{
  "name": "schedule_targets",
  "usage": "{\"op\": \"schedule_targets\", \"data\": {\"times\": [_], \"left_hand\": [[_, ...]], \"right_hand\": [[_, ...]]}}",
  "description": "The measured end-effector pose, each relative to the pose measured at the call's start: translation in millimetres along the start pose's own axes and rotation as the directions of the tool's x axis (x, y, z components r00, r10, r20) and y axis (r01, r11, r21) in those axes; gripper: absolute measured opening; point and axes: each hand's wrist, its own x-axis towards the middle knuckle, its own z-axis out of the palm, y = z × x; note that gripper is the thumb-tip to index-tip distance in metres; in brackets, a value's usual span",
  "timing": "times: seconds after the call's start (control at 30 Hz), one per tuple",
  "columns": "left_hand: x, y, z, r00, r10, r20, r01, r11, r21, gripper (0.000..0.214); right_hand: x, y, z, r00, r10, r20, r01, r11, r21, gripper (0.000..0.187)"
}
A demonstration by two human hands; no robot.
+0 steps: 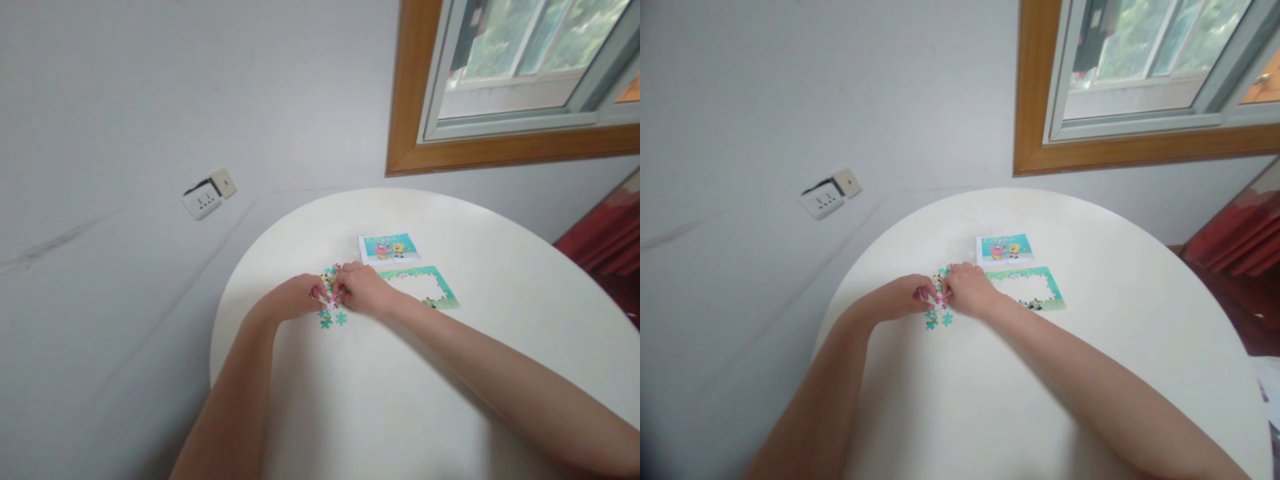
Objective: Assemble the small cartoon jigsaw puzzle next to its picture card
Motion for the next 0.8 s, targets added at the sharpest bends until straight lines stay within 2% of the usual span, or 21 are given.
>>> {"op": "schedule_targets", "data": {"times": [0.17,0.3,0.47,0.57,0.7,0.8], "left_hand": [[0.4,4.4,0.1,0.997,0.075,-0.024,-0.075,0.997,-0.003,0.012],[3.1,3.4,-1.3,0.993,0.111,-0.03,-0.112,0.993,-0.036,0.017],[11.4,14.4,0.1,0.965,0.092,-0.246,-0.16,0.949,-0.273,0.028],[19.5,34.4,13.7,0.938,0.065,-0.339,-0.209,0.89,-0.406,0.033],[27.4,64.8,40.9,0.938,0.086,-0.335,-0.249,0.839,-0.483,0.027],[29.1,79.9,56.5,0.933,0.088,-0.349,-0.275,0.801,-0.532,0.022]], "right_hand": [[0.0,1.7,7.0,0.999,-0.007,-0.031,0.008,0.999,0.033,0.018],[-0.9,7.8,7.1,0.997,-0.029,-0.065,0.036,0.993,0.116,0.018],[-14.1,31.9,-15.2,0.994,-0.011,-0.108,0.056,0.905,0.422,0.02],[-30.9,48.2,-30.1,0.986,0.045,-0.16,0.051,0.832,0.552,0.027],[-57.0,59.4,-37.3,0.963,0.175,-0.206,-0.017,0.8,0.599,0.029],[-73.8,61.3,-35.3,0.939,0.271,-0.214,-0.091,0.793,0.602,0.021]]}}
